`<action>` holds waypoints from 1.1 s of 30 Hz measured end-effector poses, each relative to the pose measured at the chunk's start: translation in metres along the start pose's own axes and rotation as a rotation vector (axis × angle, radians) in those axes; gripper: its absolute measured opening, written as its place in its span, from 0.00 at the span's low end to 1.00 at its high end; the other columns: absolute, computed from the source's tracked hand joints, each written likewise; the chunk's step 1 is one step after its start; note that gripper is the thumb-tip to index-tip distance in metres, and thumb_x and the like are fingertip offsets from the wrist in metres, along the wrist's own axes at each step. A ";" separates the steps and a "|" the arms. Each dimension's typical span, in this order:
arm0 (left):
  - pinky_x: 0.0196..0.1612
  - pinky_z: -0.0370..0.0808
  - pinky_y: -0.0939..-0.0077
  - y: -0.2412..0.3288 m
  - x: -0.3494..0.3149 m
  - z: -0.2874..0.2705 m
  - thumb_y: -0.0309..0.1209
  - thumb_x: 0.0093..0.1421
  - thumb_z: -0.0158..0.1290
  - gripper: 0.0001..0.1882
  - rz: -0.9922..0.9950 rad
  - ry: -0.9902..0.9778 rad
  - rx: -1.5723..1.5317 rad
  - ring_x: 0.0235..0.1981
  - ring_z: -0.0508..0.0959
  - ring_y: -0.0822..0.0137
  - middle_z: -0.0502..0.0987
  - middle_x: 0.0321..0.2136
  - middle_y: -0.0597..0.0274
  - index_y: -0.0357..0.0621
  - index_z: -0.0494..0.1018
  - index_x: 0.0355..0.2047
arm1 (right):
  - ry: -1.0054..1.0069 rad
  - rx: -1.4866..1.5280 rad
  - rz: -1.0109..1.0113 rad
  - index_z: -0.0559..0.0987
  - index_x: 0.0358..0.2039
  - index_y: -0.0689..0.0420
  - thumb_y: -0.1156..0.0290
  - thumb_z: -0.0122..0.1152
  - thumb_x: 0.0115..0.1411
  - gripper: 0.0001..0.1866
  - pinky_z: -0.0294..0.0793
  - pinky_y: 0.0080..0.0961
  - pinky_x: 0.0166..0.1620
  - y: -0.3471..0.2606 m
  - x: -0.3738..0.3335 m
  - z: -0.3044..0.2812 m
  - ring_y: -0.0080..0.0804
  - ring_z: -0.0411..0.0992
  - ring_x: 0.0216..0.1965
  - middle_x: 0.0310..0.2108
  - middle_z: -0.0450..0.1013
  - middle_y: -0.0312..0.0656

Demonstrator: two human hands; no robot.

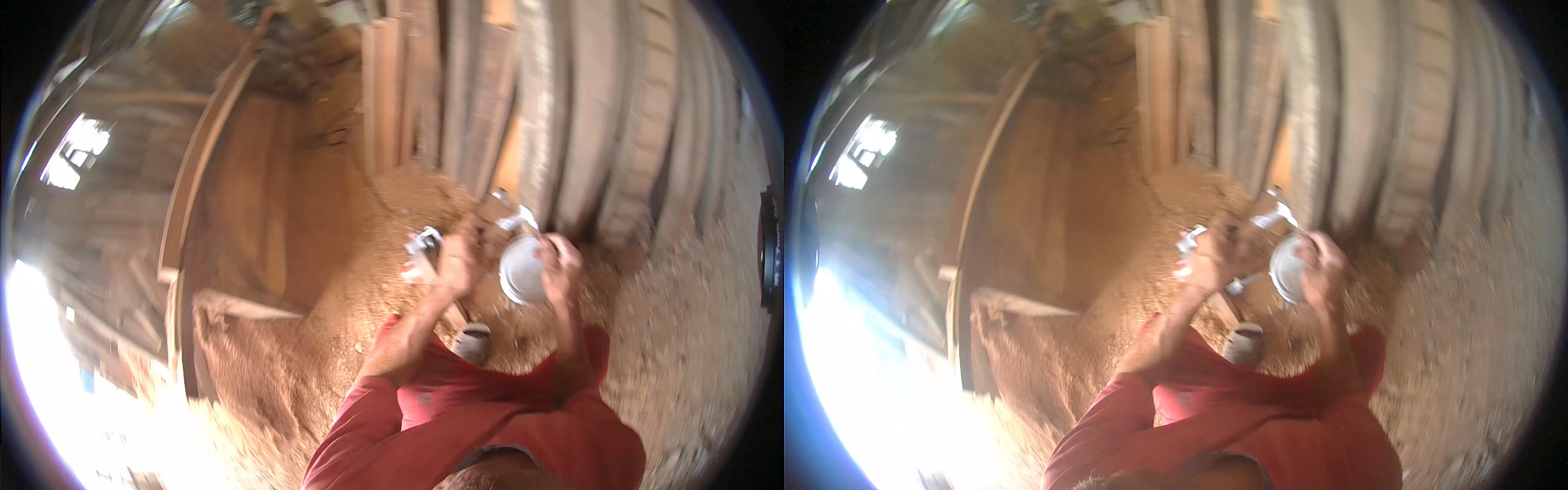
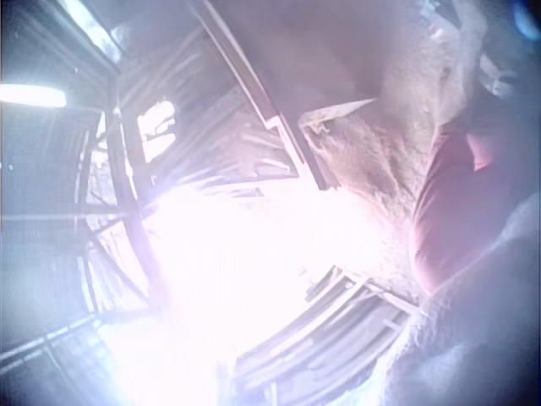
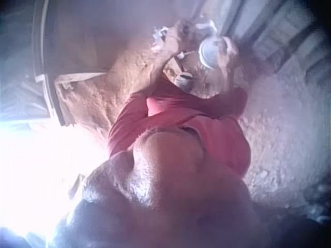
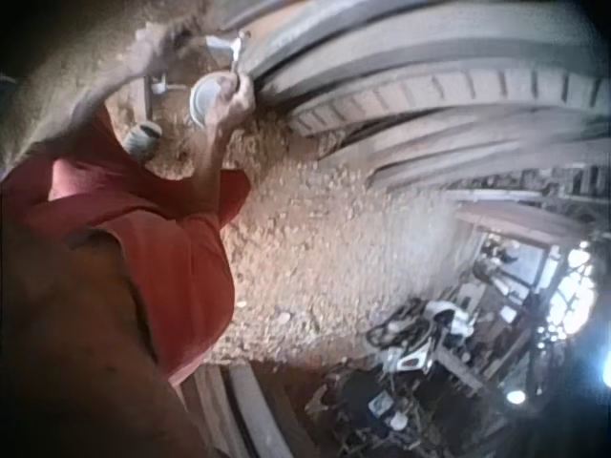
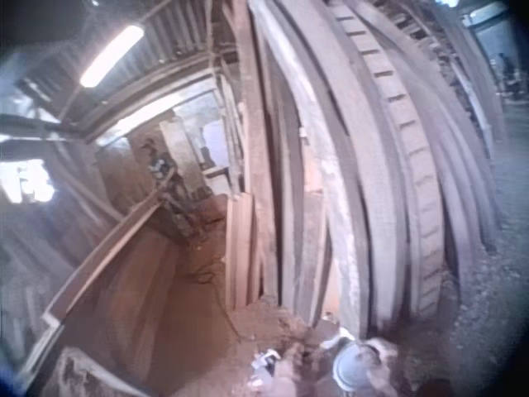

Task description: The person prepares a wooden plank by applying a white substance from a bucket using a brush. They then use a hammer to drive metal fasteners into the plank. Finally, the person uses a hand saw to cut the plank and places it against a stack of other wood pieces.

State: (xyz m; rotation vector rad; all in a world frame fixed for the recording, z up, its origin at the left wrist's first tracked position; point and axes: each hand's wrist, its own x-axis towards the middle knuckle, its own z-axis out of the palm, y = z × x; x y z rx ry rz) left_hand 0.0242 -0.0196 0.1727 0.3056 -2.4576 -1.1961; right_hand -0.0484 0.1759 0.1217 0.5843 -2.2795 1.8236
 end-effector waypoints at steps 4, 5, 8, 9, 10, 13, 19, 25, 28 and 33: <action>0.44 0.79 0.56 0.021 0.006 -0.002 0.27 0.56 0.63 0.14 0.056 0.046 -0.022 0.38 0.80 0.43 0.78 0.35 0.43 0.38 0.74 0.41 | -0.107 -0.034 -0.008 0.81 0.38 0.62 0.71 0.56 0.68 0.09 0.74 0.29 0.36 -0.013 -0.004 -0.001 0.29 0.77 0.28 0.24 0.78 0.41; 0.44 0.79 0.56 0.009 0.004 -0.001 0.26 0.55 0.62 0.14 0.126 0.044 0.027 0.39 0.79 0.43 0.78 0.36 0.44 0.39 0.74 0.41 | -0.160 -0.028 -0.009 0.80 0.37 0.62 0.70 0.55 0.68 0.09 0.73 0.29 0.36 -0.026 -0.006 0.003 0.29 0.75 0.27 0.24 0.78 0.41; 0.44 0.78 0.56 -0.003 0.000 -0.005 0.25 0.54 0.61 0.14 0.217 0.039 0.107 0.40 0.77 0.43 0.78 0.35 0.47 0.39 0.73 0.40 | -0.120 -0.047 -0.060 0.80 0.36 0.62 0.71 0.56 0.67 0.08 0.73 0.32 0.37 -0.017 -0.007 0.013 0.31 0.75 0.28 0.24 0.77 0.41; 0.45 0.78 0.55 -0.003 -0.001 -0.005 0.26 0.55 0.61 0.13 0.213 0.046 0.123 0.40 0.77 0.43 0.78 0.34 0.47 0.39 0.73 0.40 | -0.095 -0.098 -0.052 0.80 0.36 0.62 0.71 0.56 0.68 0.09 0.73 0.32 0.37 -0.015 -0.005 0.011 0.31 0.75 0.28 0.24 0.77 0.41; 0.45 0.78 0.55 -0.003 -0.002 -0.005 0.26 0.55 0.61 0.13 0.209 0.053 0.140 0.40 0.77 0.42 0.78 0.34 0.47 0.39 0.73 0.40 | -0.069 -0.147 -0.043 0.80 0.36 0.62 0.70 0.56 0.68 0.09 0.73 0.32 0.37 -0.013 -0.002 0.011 0.31 0.75 0.28 0.24 0.77 0.41; 0.44 0.78 0.54 0.000 -0.002 -0.008 0.28 0.56 0.61 0.13 0.205 0.069 0.097 0.40 0.79 0.41 0.79 0.32 0.46 0.39 0.72 0.39 | -0.018 -0.141 -0.074 0.80 0.36 0.62 0.68 0.54 0.69 0.11 0.73 0.33 0.38 0.000 0.004 0.002 0.33 0.74 0.28 0.24 0.77 0.41; 0.37 0.79 0.61 -0.002 0.004 0.001 0.33 0.60 0.61 0.14 0.089 0.075 -0.007 0.33 0.82 0.52 0.80 0.32 0.45 0.37 0.73 0.40 | -0.043 -0.020 -0.017 0.81 0.39 0.63 0.63 0.56 0.69 0.15 0.72 0.29 0.35 0.012 0.012 -0.018 0.27 0.73 0.28 0.24 0.75 0.39; 0.29 0.73 0.77 -0.012 0.002 0.004 0.27 0.63 0.60 0.09 -0.044 0.058 -0.526 0.26 0.73 0.78 0.77 0.26 0.63 0.36 0.71 0.36 | -0.156 0.223 0.038 0.82 0.38 0.61 0.71 0.56 0.69 0.08 0.72 0.23 0.33 -0.033 0.000 0.001 0.22 0.73 0.27 0.25 0.79 0.37; 0.34 0.75 0.80 -0.013 0.005 0.007 0.26 0.65 0.60 0.09 -0.031 -0.027 -0.308 0.31 0.76 0.77 0.80 0.31 0.60 0.36 0.70 0.38 | -0.193 0.197 -0.028 0.81 0.39 0.61 0.73 0.56 0.69 0.07 0.70 0.20 0.29 -0.024 -0.007 0.001 0.19 0.73 0.26 0.26 0.80 0.39; 0.36 0.75 0.81 -0.011 0.001 0.010 0.28 0.65 0.61 0.10 -0.059 -0.046 -0.356 0.31 0.76 0.78 0.81 0.33 0.60 0.37 0.70 0.38 | -0.031 0.099 -0.040 0.81 0.39 0.60 0.73 0.54 0.70 0.08 0.66 0.22 0.20 -0.018 -0.004 0.002 0.20 0.71 0.20 0.27 0.80 0.41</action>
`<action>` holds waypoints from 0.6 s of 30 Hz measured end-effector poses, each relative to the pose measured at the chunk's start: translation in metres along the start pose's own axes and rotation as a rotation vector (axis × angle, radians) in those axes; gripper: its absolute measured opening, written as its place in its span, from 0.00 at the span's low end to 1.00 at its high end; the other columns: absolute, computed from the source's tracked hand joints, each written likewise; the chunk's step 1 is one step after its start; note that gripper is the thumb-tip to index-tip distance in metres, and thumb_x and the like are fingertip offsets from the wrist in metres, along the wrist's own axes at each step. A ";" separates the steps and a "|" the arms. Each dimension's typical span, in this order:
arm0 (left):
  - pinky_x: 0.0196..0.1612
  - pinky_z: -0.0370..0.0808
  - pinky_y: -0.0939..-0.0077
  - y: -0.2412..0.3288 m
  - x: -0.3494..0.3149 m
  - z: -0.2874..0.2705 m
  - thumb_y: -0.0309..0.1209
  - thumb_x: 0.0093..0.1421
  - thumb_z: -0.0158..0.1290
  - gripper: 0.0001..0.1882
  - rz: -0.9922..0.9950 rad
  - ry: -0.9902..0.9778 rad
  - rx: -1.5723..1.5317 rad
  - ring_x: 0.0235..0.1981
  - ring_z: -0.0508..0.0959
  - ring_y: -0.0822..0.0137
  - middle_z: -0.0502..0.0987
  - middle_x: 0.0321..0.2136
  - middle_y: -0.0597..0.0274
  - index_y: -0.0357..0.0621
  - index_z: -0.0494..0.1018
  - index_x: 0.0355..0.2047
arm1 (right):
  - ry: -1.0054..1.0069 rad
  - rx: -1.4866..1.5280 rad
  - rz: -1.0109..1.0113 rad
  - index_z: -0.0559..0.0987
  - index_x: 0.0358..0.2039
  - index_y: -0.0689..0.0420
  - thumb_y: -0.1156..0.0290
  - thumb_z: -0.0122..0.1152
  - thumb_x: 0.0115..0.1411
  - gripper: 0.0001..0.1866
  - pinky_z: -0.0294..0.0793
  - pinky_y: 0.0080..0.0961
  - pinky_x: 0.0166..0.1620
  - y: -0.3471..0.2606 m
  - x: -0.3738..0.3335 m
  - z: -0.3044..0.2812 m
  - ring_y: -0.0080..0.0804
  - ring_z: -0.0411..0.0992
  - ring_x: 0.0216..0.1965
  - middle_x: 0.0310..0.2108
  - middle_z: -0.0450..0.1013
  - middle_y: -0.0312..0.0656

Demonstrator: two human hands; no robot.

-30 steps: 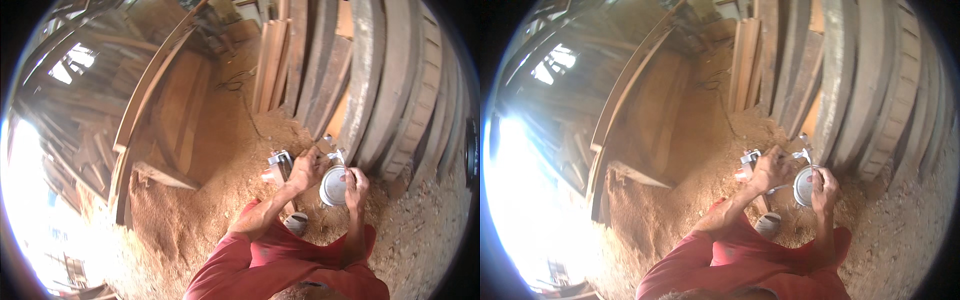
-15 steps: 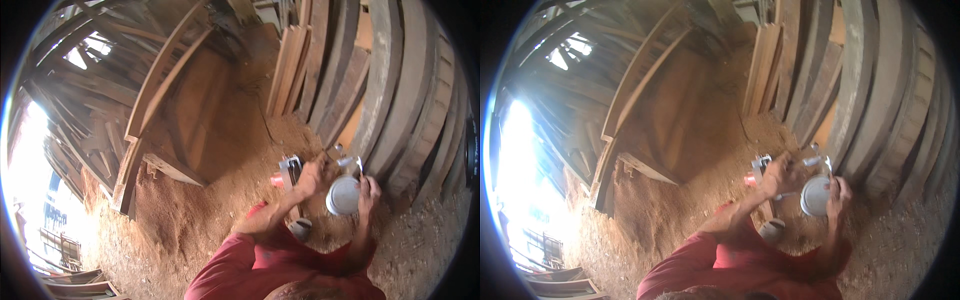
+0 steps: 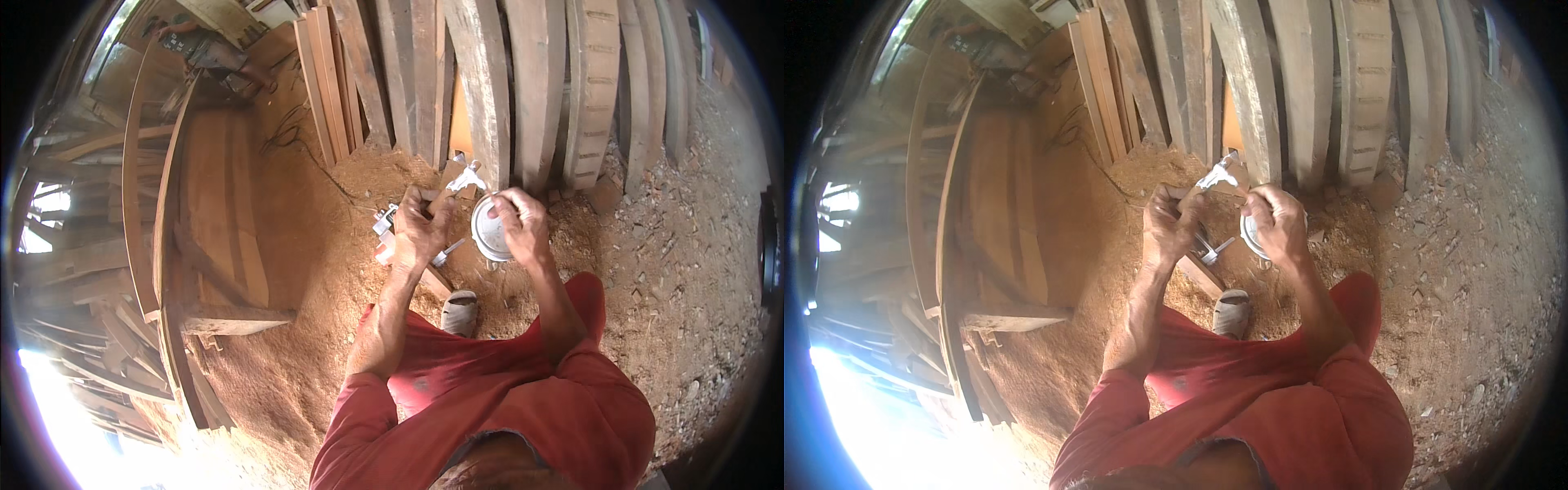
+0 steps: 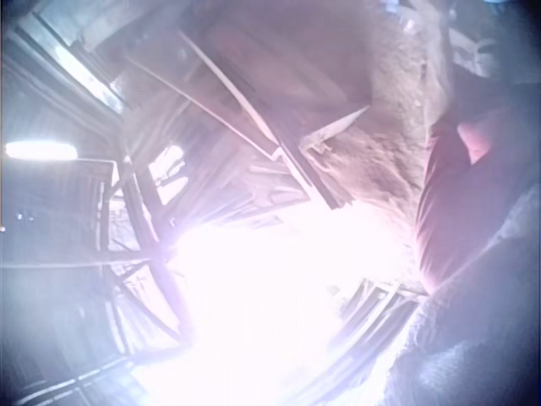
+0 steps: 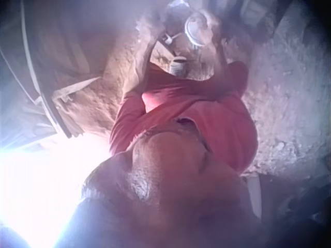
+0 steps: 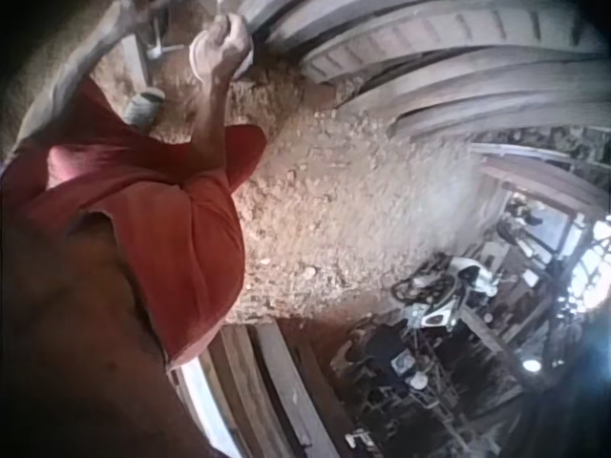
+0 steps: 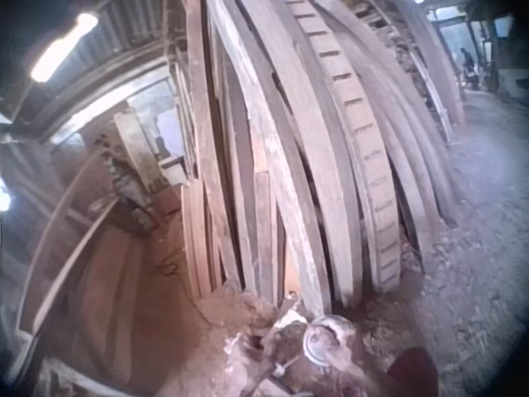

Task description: The person prepares a wooden plank by applying a white substance from a bucket using a brush. They then use a hammer to drive metal fasteners into the plank. Finally, the person uses a hand saw to cut the plank and places it against a stack of other wood pieces.

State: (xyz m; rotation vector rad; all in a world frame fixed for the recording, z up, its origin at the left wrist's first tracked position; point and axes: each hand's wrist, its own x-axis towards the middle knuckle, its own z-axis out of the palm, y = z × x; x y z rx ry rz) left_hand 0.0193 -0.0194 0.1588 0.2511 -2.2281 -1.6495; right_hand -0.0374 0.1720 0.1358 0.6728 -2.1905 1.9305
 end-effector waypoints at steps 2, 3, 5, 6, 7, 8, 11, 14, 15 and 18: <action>0.37 0.77 0.79 0.002 -0.002 0.000 0.31 0.67 0.58 0.11 -0.015 -0.012 -0.091 0.30 0.78 0.76 0.82 0.33 0.57 0.36 0.71 0.40 | 0.075 0.019 0.050 0.81 0.39 0.61 0.73 0.54 0.70 0.08 0.71 0.22 0.25 0.006 -0.002 -0.012 0.21 0.73 0.24 0.28 0.80 0.41; 0.36 0.78 0.79 0.007 -0.002 0.000 0.32 0.68 0.57 0.11 -0.075 -0.032 -0.145 0.30 0.78 0.76 0.82 0.33 0.57 0.36 0.71 0.40 | 0.095 0.015 0.006 0.81 0.39 0.62 0.74 0.54 0.70 0.08 0.73 0.23 0.28 0.003 0.000 -0.016 0.22 0.74 0.25 0.28 0.80 0.40; 0.35 0.79 0.78 0.019 -0.001 0.000 0.35 0.70 0.54 0.12 -0.197 -0.072 -0.250 0.28 0.79 0.74 0.82 0.31 0.56 0.35 0.71 0.40 | 0.031 0.067 0.012 0.81 0.39 0.63 0.74 0.54 0.69 0.08 0.74 0.23 0.30 -0.005 -0.004 -0.021 0.22 0.75 0.27 0.28 0.79 0.40; 0.31 0.79 0.79 0.022 -0.001 0.002 0.37 0.71 0.52 0.14 -0.200 -0.096 -0.252 0.25 0.78 0.73 0.81 0.30 0.55 0.35 0.71 0.40 | 0.001 0.090 0.014 0.81 0.39 0.63 0.74 0.54 0.69 0.08 0.75 0.23 0.32 -0.013 -0.005 -0.022 0.22 0.75 0.28 0.28 0.79 0.40; 0.30 0.79 0.79 0.021 0.001 0.004 0.37 0.72 0.52 0.14 -0.216 -0.115 -0.294 0.24 0.78 0.73 0.81 0.30 0.56 0.35 0.71 0.40 | -0.011 0.172 -0.003 0.80 0.38 0.64 0.76 0.55 0.68 0.07 0.74 0.23 0.32 -0.008 -0.008 -0.017 0.23 0.75 0.28 0.27 0.78 0.39; 0.29 0.78 0.79 0.021 0.002 0.005 0.36 0.72 0.52 0.14 -0.231 -0.135 -0.337 0.24 0.78 0.73 0.81 0.29 0.56 0.36 0.71 0.40 | -0.037 0.141 -0.010 0.80 0.39 0.63 0.75 0.56 0.68 0.07 0.75 0.23 0.31 -0.009 -0.009 -0.013 0.23 0.76 0.28 0.28 0.79 0.40; 0.27 0.77 0.80 0.021 0.003 0.011 0.36 0.72 0.52 0.12 -0.279 -0.170 -0.469 0.22 0.78 0.75 0.82 0.28 0.57 0.37 0.71 0.38 | -0.042 0.003 -0.038 0.81 0.40 0.62 0.74 0.57 0.68 0.07 0.76 0.24 0.31 -0.005 -0.009 -0.015 0.24 0.76 0.27 0.28 0.79 0.40; 0.26 0.77 0.80 0.020 0.004 0.015 0.35 0.72 0.52 0.12 -0.288 -0.176 -0.514 0.22 0.77 0.75 0.82 0.27 0.57 0.37 0.71 0.36 | 0.085 -0.017 -0.030 0.81 0.38 0.63 0.76 0.56 0.68 0.06 0.74 0.24 0.31 0.011 -0.003 -0.021 0.23 0.75 0.28 0.27 0.79 0.38; 0.26 0.77 0.80 0.019 0.005 0.016 0.36 0.72 0.52 0.12 -0.285 -0.174 -0.513 0.21 0.77 0.75 0.82 0.27 0.57 0.38 0.71 0.36 | 0.119 -0.003 -0.029 0.81 0.38 0.62 0.76 0.56 0.68 0.06 0.74 0.24 0.31 0.010 -0.001 -0.024 0.22 0.75 0.28 0.27 0.79 0.38; 0.26 0.76 0.76 0.018 0.003 0.017 0.36 0.73 0.50 0.13 -0.289 -0.126 -0.454 0.21 0.77 0.71 0.81 0.27 0.56 0.37 0.71 0.40 | 0.193 -0.003 -0.082 0.82 0.39 0.61 0.76 0.54 0.69 0.08 0.73 0.23 0.28 0.007 0.004 -0.035 0.20 0.74 0.27 0.28 0.79 0.39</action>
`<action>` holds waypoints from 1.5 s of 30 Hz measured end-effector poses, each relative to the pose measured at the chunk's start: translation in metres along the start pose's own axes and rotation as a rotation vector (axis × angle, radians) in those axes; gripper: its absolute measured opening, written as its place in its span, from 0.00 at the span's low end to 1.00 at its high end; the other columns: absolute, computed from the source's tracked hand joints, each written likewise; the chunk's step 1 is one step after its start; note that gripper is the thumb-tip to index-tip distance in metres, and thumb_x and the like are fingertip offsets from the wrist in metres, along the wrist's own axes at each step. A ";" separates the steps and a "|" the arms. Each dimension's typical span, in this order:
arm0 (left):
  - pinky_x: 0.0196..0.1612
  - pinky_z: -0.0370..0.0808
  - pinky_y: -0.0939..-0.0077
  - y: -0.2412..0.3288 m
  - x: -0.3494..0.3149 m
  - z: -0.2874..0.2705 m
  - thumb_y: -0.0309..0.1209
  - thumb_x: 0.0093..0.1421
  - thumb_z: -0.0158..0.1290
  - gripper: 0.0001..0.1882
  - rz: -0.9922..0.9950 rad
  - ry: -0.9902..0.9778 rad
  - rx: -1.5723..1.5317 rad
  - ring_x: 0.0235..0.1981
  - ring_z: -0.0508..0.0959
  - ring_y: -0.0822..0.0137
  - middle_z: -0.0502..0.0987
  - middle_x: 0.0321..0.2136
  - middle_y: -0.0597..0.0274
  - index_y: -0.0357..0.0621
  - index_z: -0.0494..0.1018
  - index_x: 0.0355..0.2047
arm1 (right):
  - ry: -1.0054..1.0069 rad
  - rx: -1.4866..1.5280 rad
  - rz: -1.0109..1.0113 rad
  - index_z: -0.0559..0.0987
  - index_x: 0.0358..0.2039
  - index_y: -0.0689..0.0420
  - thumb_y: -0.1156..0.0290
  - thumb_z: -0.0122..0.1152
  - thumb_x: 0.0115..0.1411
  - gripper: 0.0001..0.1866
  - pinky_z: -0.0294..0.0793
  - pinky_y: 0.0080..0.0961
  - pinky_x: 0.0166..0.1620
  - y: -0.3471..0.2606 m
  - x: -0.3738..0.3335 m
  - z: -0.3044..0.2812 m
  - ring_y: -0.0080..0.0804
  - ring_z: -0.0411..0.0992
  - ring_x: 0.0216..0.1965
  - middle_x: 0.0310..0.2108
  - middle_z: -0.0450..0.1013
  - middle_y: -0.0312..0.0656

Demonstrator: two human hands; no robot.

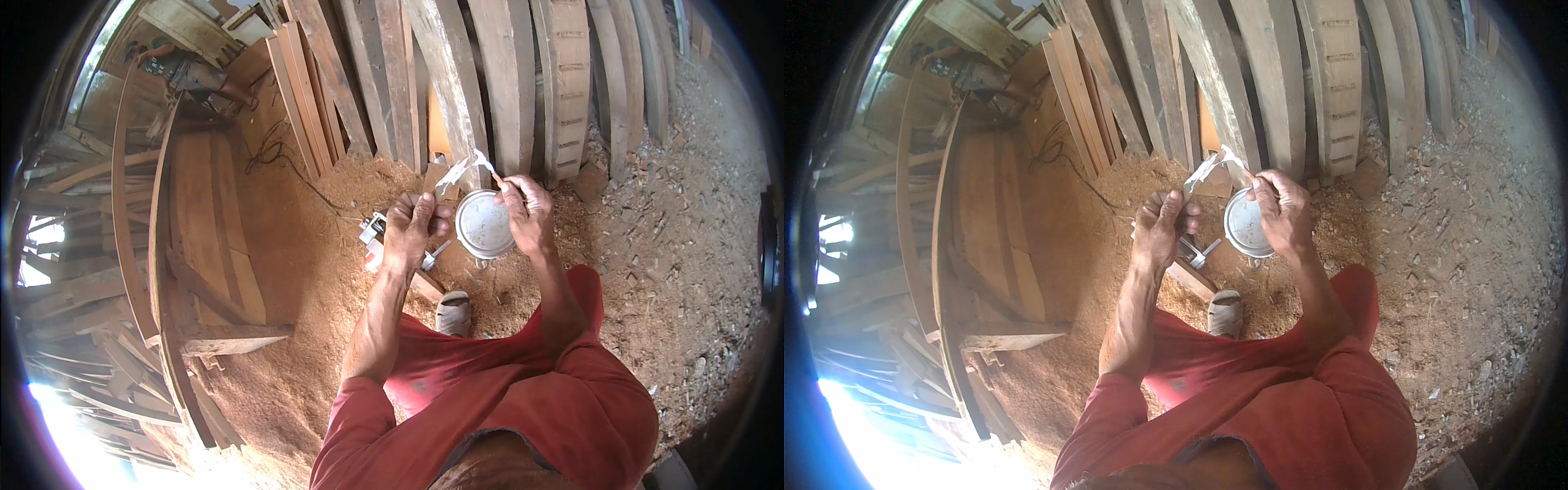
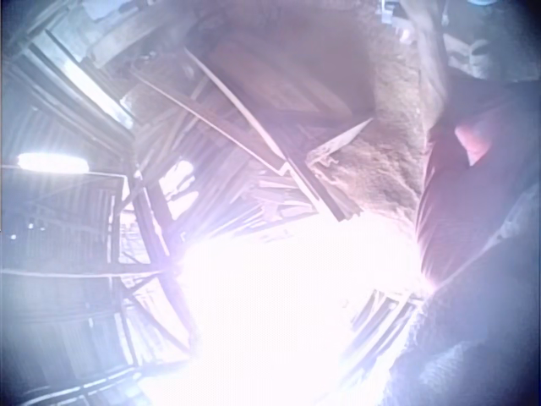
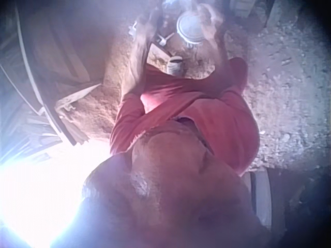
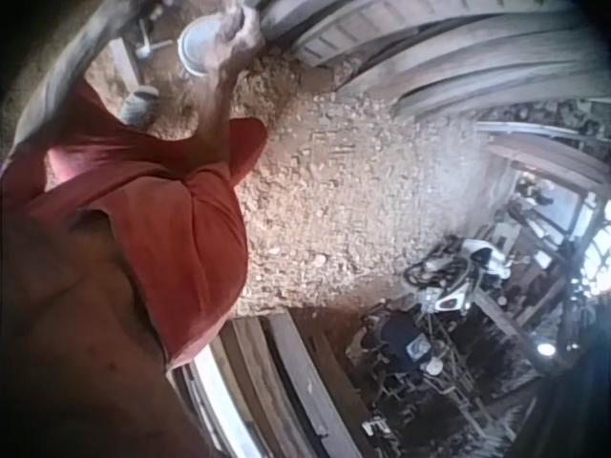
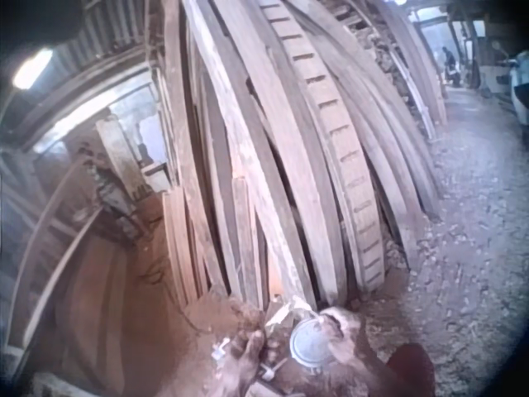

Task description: The person prepares a wooden plank by applying a white substance from a bucket using a brush. They then use a hammer to drive metal fasteners into the plank. Finally, the person uses a hand saw to cut the plank and places it against a stack of other wood pieces.

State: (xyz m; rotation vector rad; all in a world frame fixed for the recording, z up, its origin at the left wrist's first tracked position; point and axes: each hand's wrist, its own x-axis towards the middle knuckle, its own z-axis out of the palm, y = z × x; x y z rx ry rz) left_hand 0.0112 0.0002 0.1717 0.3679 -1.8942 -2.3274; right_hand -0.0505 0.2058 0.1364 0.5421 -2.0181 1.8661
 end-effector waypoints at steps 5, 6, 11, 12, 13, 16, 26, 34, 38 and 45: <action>0.24 0.75 0.75 -0.007 0.001 -0.008 0.42 0.74 0.46 0.18 -0.118 -0.026 -0.147 0.18 0.76 0.70 0.79 0.24 0.59 0.38 0.73 0.40 | -0.213 0.070 -0.027 0.81 0.39 0.61 0.74 0.55 0.68 0.07 0.73 0.24 0.27 -0.008 -0.011 0.008 0.22 0.75 0.26 0.26 0.79 0.39; 0.23 0.75 0.75 -0.005 0.002 -0.009 0.44 0.74 0.45 0.19 -0.145 -0.053 -0.196 0.18 0.76 0.70 0.79 0.23 0.59 0.38 0.74 0.40 | -0.242 0.057 -0.030 0.81 0.39 0.61 0.74 0.55 0.68 0.07 0.72 0.25 0.26 -0.012 -0.012 0.013 0.23 0.75 0.25 0.26 0.79 0.40; 0.20 0.71 0.76 -0.004 0.002 -0.006 0.47 0.75 0.42 0.23 -0.204 -0.009 -0.116 0.16 0.75 0.69 0.77 0.20 0.62 0.40 0.75 0.38 | -0.151 0.040 0.019 0.82 0.39 0.61 0.73 0.56 0.68 0.08 0.74 0.26 0.25 0.000 -0.004 0.024 0.26 0.76 0.25 0.27 0.80 0.41; 0.20 0.71 0.76 -0.002 0.002 -0.006 0.47 0.75 0.42 0.23 -0.196 -0.008 -0.090 0.16 0.74 0.70 0.77 0.19 0.62 0.40 0.75 0.38 | -0.121 -0.009 -0.018 0.82 0.40 0.61 0.73 0.56 0.68 0.08 0.75 0.26 0.26 0.000 0.004 0.017 0.24 0.77 0.26 0.26 0.80 0.41; 0.20 0.71 0.76 0.001 0.002 -0.007 0.47 0.75 0.42 0.23 -0.188 -0.007 -0.064 0.16 0.74 0.70 0.76 0.19 0.62 0.40 0.75 0.38 | -0.038 0.043 -0.015 0.81 0.39 0.62 0.72 0.55 0.69 0.09 0.75 0.26 0.26 -0.001 0.010 0.017 0.23 0.77 0.26 0.26 0.80 0.41; 0.21 0.71 0.76 0.005 -0.003 -0.010 0.46 0.75 0.41 0.23 -0.180 0.050 0.004 0.16 0.73 0.71 0.75 0.20 0.64 0.40 0.75 0.37 | -0.096 -0.014 -0.032 0.81 0.39 0.63 0.72 0.55 0.69 0.09 0.75 0.26 0.26 -0.010 0.014 0.008 0.25 0.77 0.26 0.26 0.80 0.42; 0.26 0.73 0.76 0.005 -0.014 -0.020 0.47 0.73 0.46 0.23 0.171 0.174 0.575 0.21 0.75 0.75 0.78 0.21 0.63 0.38 0.74 0.33 | -0.153 -0.220 -0.002 0.82 0.37 0.59 0.68 0.56 0.68 0.10 0.77 0.30 0.30 -0.016 0.009 0.019 0.31 0.79 0.25 0.24 0.80 0.43; 0.21 0.71 0.77 -0.002 -0.010 -0.016 0.44 0.73 0.48 0.22 0.235 0.194 0.457 0.18 0.74 0.75 0.76 0.18 0.64 0.39 0.68 0.29 | -0.362 -0.199 -0.165 0.80 0.37 0.59 0.67 0.53 0.71 0.11 0.75 0.36 0.28 -0.026 -0.001 0.029 0.34 0.78 0.24 0.24 0.79 0.44; 0.21 0.71 0.79 -0.005 -0.009 -0.020 0.46 0.74 0.46 0.22 0.235 0.168 0.501 0.18 0.74 0.76 0.76 0.19 0.64 0.39 0.68 0.31 | -0.095 -0.162 -0.029 0.81 0.36 0.59 0.66 0.54 0.70 0.12 0.75 0.32 0.26 -0.011 0.012 0.021 0.34 0.76 0.20 0.26 0.79 0.42; 0.20 0.70 0.81 0.011 -0.017 -0.004 0.48 0.74 0.43 0.23 0.022 0.097 0.319 0.16 0.73 0.77 0.75 0.19 0.65 0.39 0.69 0.33 | -0.341 -0.220 -0.086 0.81 0.38 0.61 0.71 0.59 0.67 0.07 0.74 0.31 0.30 -0.022 -0.009 0.022 0.30 0.76 0.25 0.25 0.78 0.43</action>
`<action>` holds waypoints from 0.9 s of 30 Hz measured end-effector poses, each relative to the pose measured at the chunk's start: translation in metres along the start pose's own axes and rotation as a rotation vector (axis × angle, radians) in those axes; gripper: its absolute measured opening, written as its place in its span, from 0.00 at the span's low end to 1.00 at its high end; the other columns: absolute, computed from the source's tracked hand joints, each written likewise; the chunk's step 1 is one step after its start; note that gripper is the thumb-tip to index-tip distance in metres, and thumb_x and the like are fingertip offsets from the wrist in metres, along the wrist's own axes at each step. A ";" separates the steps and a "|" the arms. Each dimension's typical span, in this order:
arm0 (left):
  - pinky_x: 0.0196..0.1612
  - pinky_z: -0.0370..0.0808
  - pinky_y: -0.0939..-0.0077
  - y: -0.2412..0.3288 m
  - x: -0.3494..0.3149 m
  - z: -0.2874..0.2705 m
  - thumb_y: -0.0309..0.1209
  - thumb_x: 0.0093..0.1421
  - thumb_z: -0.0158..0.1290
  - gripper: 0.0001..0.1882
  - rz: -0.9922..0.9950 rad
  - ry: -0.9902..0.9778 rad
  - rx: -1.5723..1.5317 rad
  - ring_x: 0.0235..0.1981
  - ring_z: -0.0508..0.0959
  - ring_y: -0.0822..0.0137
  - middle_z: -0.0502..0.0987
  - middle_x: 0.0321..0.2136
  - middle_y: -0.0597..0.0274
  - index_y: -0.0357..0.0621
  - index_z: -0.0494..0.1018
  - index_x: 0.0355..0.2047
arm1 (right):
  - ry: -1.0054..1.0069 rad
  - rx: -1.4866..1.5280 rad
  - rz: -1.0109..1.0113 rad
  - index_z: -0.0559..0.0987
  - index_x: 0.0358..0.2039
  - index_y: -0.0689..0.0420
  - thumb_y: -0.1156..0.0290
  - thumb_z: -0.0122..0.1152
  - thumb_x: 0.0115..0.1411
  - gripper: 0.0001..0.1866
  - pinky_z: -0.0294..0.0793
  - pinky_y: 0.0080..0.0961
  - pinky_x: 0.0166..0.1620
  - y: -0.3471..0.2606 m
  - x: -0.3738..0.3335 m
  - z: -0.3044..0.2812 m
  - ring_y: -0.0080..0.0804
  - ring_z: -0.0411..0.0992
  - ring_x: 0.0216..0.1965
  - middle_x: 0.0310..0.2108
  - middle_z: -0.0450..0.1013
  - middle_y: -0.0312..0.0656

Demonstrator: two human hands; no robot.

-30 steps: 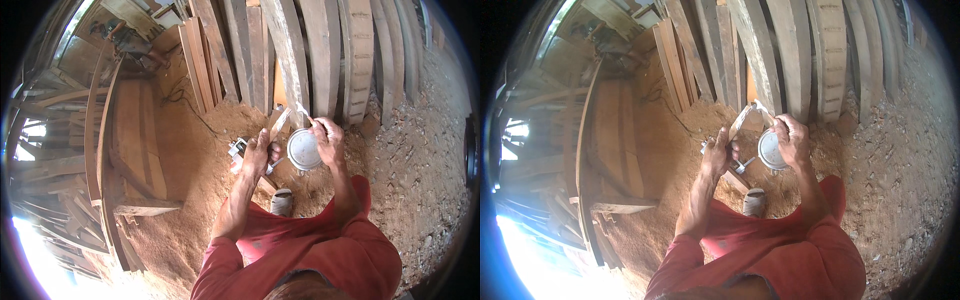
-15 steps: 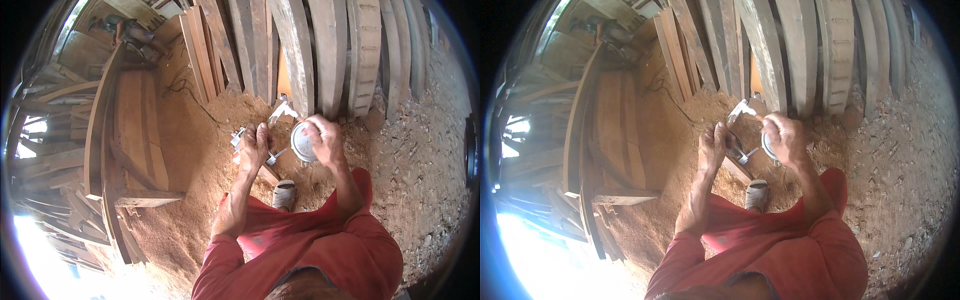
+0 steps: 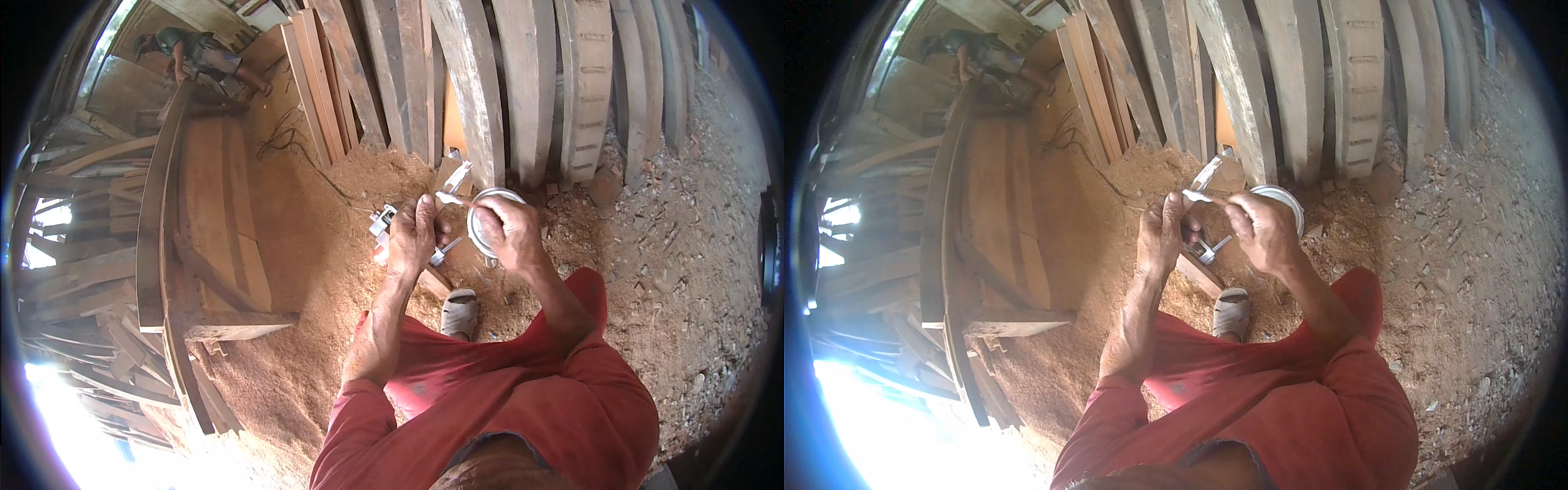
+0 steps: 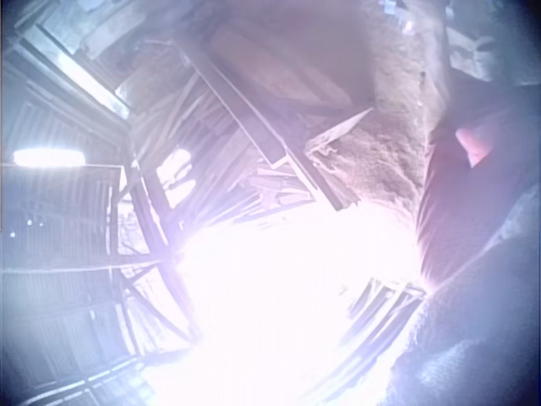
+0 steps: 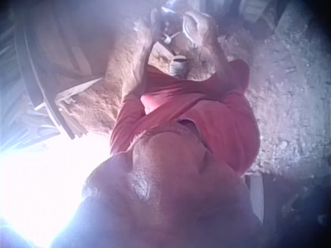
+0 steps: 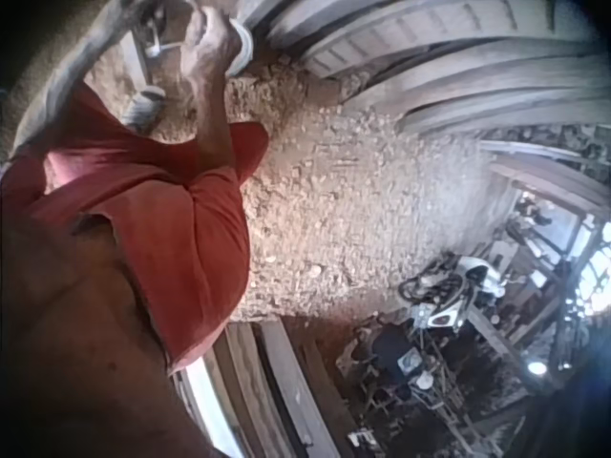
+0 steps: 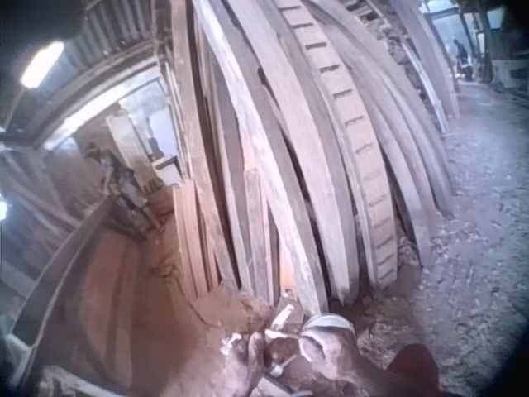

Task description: The person prepares a wooden plank by applying a white substance from a bucket using a brush. They then use a hammer to drive metal fasteners into the plank. Finally, the person uses a hand saw to cut the plank and places it against a stack of other wood pieces.

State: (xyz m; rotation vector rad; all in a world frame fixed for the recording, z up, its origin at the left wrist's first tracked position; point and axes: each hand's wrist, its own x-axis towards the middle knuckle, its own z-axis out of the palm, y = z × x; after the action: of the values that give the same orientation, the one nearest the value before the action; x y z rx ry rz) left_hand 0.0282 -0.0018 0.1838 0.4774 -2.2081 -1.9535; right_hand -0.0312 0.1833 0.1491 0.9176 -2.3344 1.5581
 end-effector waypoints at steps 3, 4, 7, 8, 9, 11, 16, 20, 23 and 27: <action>0.21 0.70 0.80 -0.003 -0.001 -0.001 0.48 0.74 0.43 0.23 0.024 -0.003 0.015 0.16 0.73 0.76 0.75 0.19 0.65 0.38 0.71 0.35 | 0.307 0.115 0.032 0.81 0.36 0.61 0.73 0.61 0.64 0.05 0.73 0.30 0.28 0.007 0.007 -0.001 0.30 0.75 0.23 0.23 0.76 0.43; 0.21 0.71 0.80 -0.001 -0.001 0.000 0.48 0.75 0.43 0.24 0.022 0.002 0.028 0.17 0.73 0.76 0.76 0.19 0.64 0.37 0.72 0.36 | 0.246 0.085 0.019 0.81 0.36 0.61 0.74 0.61 0.64 0.05 0.73 0.29 0.28 0.008 0.005 -0.001 0.29 0.75 0.23 0.23 0.76 0.43; 0.21 0.72 0.79 -0.001 -0.001 0.001 0.47 0.75 0.42 0.24 -0.001 0.017 0.035 0.17 0.74 0.75 0.76 0.20 0.64 0.36 0.73 0.38 | -0.002 0.062 -0.026 0.81 0.35 0.62 0.75 0.60 0.65 0.05 0.72 0.28 0.26 0.004 0.000 -0.004 0.26 0.73 0.22 0.23 0.76 0.42; 0.21 0.72 0.79 -0.002 0.000 0.000 0.47 0.75 0.42 0.24 -0.011 0.023 0.032 0.17 0.74 0.75 0.76 0.20 0.63 0.36 0.73 0.37 | -0.020 0.118 -0.004 0.81 0.35 0.62 0.74 0.59 0.65 0.05 0.72 0.28 0.26 0.003 -0.001 -0.007 0.26 0.73 0.22 0.22 0.75 0.41; 0.22 0.72 0.79 -0.004 0.000 -0.002 0.46 0.75 0.42 0.23 0.000 0.025 0.047 0.17 0.74 0.75 0.76 0.20 0.63 0.36 0.73 0.38 | -0.039 0.180 0.020 0.81 0.35 0.62 0.74 0.59 0.66 0.06 0.72 0.28 0.26 0.000 -0.001 -0.009 0.26 0.73 0.22 0.22 0.75 0.41; 0.22 0.73 0.79 -0.007 0.001 -0.005 0.46 0.75 0.43 0.23 0.023 0.030 0.077 0.17 0.74 0.75 0.76 0.20 0.63 0.35 0.73 0.38 | -0.008 0.239 0.093 0.81 0.35 0.62 0.73 0.56 0.67 0.07 0.72 0.28 0.25 -0.008 0.004 -0.014 0.26 0.72 0.22 0.22 0.76 0.40; 0.22 0.72 0.77 -0.001 0.000 0.001 0.46 0.76 0.41 0.25 -0.039 0.022 0.017 0.17 0.73 0.74 0.75 0.19 0.63 0.36 0.74 0.36 | -0.058 0.158 0.065 0.80 0.37 0.63 0.74 0.55 0.67 0.07 0.76 0.30 0.33 0.008 0.005 -0.020 0.31 0.78 0.28 0.26 0.79 0.44; 0.20 0.70 0.75 -0.008 0.003 -0.005 0.47 0.76 0.40 0.26 -0.124 -0.044 -0.138 0.15 0.70 0.72 0.73 0.18 0.63 0.35 0.75 0.36 | -0.044 0.266 0.006 0.81 0.39 0.63 0.74 0.57 0.66 0.07 0.76 0.30 0.34 0.000 -0.001 -0.018 0.31 0.78 0.28 0.26 0.78 0.44; 0.19 0.69 0.75 -0.014 0.006 -0.003 0.48 0.75 0.41 0.26 -0.212 -0.111 -0.278 0.14 0.69 0.71 0.71 0.16 0.63 0.35 0.75 0.37 | 0.049 0.115 -0.008 0.82 0.40 0.62 0.75 0.58 0.66 0.07 0.75 0.28 0.33 0.012 0.002 -0.015 0.30 0.76 0.27 0.26 0.78 0.44; 0.17 0.67 0.77 -0.010 0.006 -0.001 0.49 0.75 0.41 0.27 -0.193 -0.066 -0.218 0.14 0.68 0.71 0.70 0.15 0.64 0.35 0.75 0.35 | 0.260 0.147 0.134 0.82 0.40 0.63 0.75 0.58 0.66 0.07 0.74 0.25 0.30 0.019 0.005 -0.023 0.23 0.74 0.25 0.25 0.78 0.41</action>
State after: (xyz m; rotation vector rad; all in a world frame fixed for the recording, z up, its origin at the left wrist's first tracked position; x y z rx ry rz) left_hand 0.0240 -0.0060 0.1734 0.6210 -2.0180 -2.3078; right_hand -0.0501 0.2066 0.1470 0.5546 -2.1599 1.8000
